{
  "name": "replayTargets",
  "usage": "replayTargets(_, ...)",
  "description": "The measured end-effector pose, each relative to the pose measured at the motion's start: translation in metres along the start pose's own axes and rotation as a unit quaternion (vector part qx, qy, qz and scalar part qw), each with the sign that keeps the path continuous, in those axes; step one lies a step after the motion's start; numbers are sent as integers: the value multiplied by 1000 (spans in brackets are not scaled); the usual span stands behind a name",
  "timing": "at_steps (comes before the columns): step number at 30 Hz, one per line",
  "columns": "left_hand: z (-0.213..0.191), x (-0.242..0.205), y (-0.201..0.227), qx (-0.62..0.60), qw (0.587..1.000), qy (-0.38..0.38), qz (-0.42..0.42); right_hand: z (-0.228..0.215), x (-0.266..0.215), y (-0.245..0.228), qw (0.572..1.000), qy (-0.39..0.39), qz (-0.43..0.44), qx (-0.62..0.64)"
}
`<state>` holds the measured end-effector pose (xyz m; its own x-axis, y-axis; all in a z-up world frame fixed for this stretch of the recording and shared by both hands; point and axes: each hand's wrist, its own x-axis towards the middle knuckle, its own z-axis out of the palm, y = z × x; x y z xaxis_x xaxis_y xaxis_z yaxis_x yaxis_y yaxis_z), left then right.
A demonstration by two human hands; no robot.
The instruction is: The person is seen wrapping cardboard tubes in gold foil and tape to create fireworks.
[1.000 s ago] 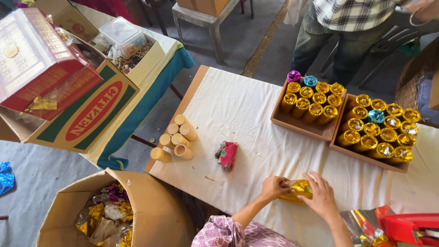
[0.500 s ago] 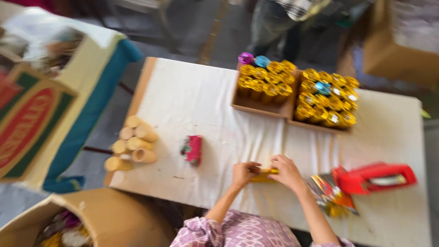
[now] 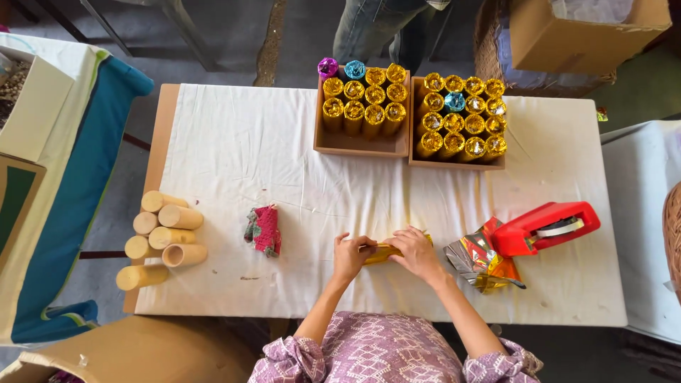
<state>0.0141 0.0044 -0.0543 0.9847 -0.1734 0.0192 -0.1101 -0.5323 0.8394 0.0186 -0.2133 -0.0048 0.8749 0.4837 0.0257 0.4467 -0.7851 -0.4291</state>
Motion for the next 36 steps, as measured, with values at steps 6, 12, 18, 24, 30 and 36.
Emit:
replayTargets(6, -26, -15, 22, 33, 998, -17, 57, 0, -1, 1, 1000, -11, -11, 3)
replayTargets(12, -54, -44, 7, 34, 997, 52, 45, 2, -3, -1, 1000, -8, 3, 25)
replayTargets(18, -64, -32, 38, 99, 987, 107, 64, 2, -3, 1, 1000, 3, -18, 17)
replayTargets(24, -27, -12, 37, 169, 972, -43, 160, -2, -3, -5, 1000, -6, -2, 24)
replayTargets(30, -18, -20, 27, 160, 976, -34, 142, 5, -10, -3, 997, 72, -22, 3)
replayTargets(36, -14, -17, 23, 169, 976, -20, 138, 0, -31, -11, 988, 143, -30, -51)
